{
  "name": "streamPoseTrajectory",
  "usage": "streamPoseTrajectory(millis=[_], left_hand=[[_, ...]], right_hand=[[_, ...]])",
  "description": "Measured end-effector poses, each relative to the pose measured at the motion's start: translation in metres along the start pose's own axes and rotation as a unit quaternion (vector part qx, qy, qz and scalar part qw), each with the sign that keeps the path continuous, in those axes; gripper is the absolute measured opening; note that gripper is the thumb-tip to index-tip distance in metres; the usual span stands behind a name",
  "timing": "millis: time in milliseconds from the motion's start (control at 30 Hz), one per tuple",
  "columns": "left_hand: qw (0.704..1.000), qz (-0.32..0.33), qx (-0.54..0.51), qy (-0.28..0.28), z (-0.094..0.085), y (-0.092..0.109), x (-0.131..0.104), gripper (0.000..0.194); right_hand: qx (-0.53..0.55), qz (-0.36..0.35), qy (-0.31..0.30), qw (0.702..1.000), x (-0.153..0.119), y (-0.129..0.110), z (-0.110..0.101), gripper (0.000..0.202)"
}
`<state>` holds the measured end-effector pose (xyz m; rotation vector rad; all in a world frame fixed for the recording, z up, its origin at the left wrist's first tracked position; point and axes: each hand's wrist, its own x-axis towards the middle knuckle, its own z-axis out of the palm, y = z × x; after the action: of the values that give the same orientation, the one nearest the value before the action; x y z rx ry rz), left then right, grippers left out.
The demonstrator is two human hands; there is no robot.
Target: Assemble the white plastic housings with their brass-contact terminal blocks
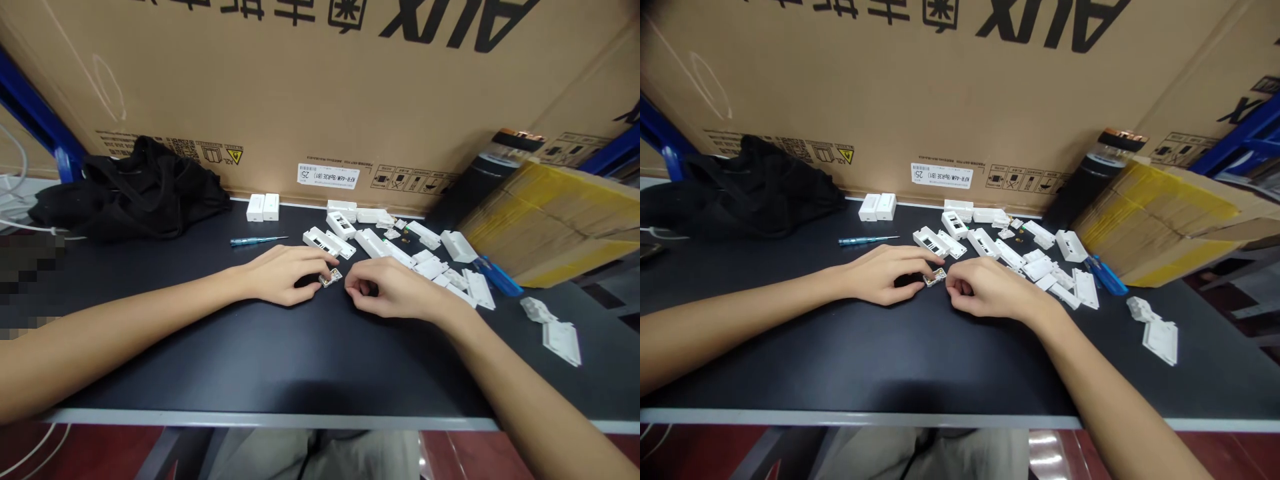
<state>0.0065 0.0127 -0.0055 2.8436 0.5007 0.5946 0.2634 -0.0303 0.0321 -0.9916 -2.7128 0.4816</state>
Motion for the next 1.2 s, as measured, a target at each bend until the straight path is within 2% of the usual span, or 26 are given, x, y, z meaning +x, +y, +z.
streamPoseTrajectory(millis=[100, 233, 467, 667, 833, 967, 1200], left_hand=[[1.0, -0.014, -0.01, -0.007, 0.0, 0.001, 0.003, 0.021], [0.999, -0.021, -0.017, -0.022, 0.001, 0.003, 0.007, 0.029], [0.999, -0.023, -0.007, -0.043, -0.001, 0.007, 0.016, 0.033], [0.999, -0.012, -0.007, -0.052, -0.001, 0.009, 0.018, 0.053], [0.997, -0.006, -0.032, -0.063, -0.006, 0.01, 0.016, 0.031], [0.997, -0.009, -0.061, -0.056, -0.006, 0.009, 0.015, 0.023], [0.986, 0.027, -0.159, -0.047, -0.006, 0.002, 0.012, 0.027]], right_hand=[[0.047, 0.021, 0.006, 0.999, -0.003, 0.004, -0.002, 0.01], [0.068, 0.03, 0.021, 0.997, -0.006, 0.008, -0.005, 0.01], [0.058, -0.013, 0.029, 0.998, -0.009, 0.014, -0.003, 0.01], [0.082, -0.006, 0.024, 0.996, -0.009, 0.015, -0.002, 0.009], [0.11, 0.013, 0.028, 0.993, -0.009, 0.014, -0.002, 0.011], [0.122, 0.022, 0.025, 0.992, -0.007, 0.012, -0.002, 0.013], [0.188, 0.021, 0.036, 0.981, -0.002, 0.007, 0.002, 0.011]])
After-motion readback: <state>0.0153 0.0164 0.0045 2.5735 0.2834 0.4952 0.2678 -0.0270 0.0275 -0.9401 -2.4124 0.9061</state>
